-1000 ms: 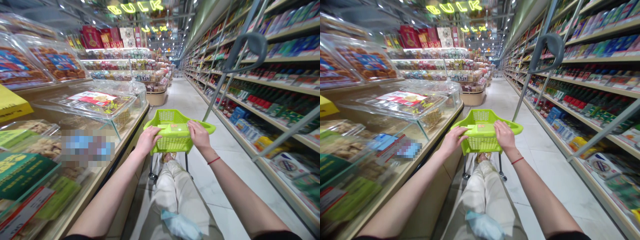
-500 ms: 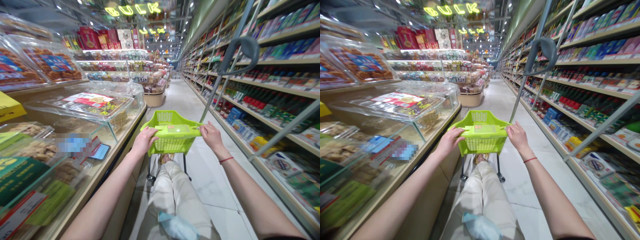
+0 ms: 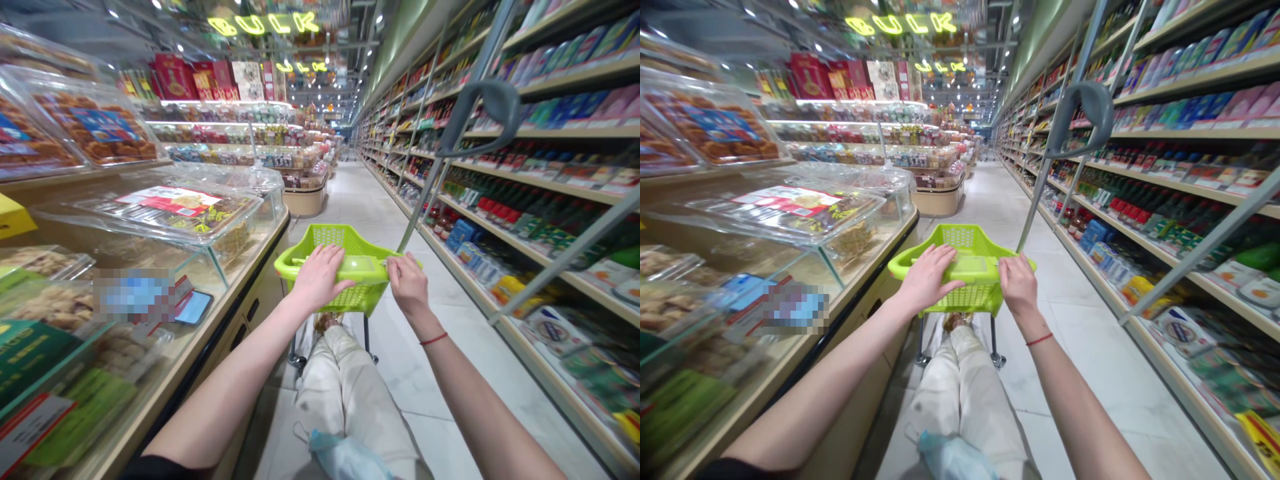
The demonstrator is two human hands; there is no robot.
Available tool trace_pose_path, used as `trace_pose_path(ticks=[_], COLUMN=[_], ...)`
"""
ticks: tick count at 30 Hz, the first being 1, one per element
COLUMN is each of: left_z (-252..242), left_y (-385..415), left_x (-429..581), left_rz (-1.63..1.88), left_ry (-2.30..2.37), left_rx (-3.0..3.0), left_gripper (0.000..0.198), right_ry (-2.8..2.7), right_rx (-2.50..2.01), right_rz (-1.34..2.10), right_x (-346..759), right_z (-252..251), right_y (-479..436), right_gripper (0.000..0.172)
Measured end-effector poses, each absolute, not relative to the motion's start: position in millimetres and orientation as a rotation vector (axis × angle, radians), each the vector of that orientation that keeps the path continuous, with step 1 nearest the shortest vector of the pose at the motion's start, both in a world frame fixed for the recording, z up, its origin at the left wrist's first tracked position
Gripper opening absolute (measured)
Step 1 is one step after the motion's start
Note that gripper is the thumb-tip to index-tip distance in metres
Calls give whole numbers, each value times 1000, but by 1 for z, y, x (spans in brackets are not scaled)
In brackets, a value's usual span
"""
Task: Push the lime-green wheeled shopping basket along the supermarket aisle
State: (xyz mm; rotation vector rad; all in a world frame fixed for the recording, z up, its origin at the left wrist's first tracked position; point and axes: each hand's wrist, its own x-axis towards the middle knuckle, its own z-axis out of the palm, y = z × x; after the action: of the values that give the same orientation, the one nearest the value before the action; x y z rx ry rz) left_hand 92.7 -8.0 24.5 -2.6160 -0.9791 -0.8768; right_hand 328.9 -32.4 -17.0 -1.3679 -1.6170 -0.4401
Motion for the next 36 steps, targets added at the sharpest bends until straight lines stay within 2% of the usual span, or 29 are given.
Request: trace_pose_path(ticks=[3,7,19,30,36], left_z=[27,20,17,18,22], left_y=[-1,7,11,4,-1], left_x=[115,117,105,103,98], left_rz=[-774,-677,-713,-683,-650], left_ry=[-996,-1056,-1060,-1076,-1107], left_rx=[-2667,-2677,-2690,-2677,-2710], left_gripper=[72,63,64,63,65], right_ry=[-1648,-1700,-1566,-1645,-1694], right_rx=[-1337,-1294,-1391,-1305,-1718], right_rz=[-440,-494,-361,-508,-320], right_x=[294,276,388,290,344], right_z=[-14,-19,-24,-33,-10], right_y=[-33,-30,-16,-34,-22], right_gripper=[35,35,38,35,36])
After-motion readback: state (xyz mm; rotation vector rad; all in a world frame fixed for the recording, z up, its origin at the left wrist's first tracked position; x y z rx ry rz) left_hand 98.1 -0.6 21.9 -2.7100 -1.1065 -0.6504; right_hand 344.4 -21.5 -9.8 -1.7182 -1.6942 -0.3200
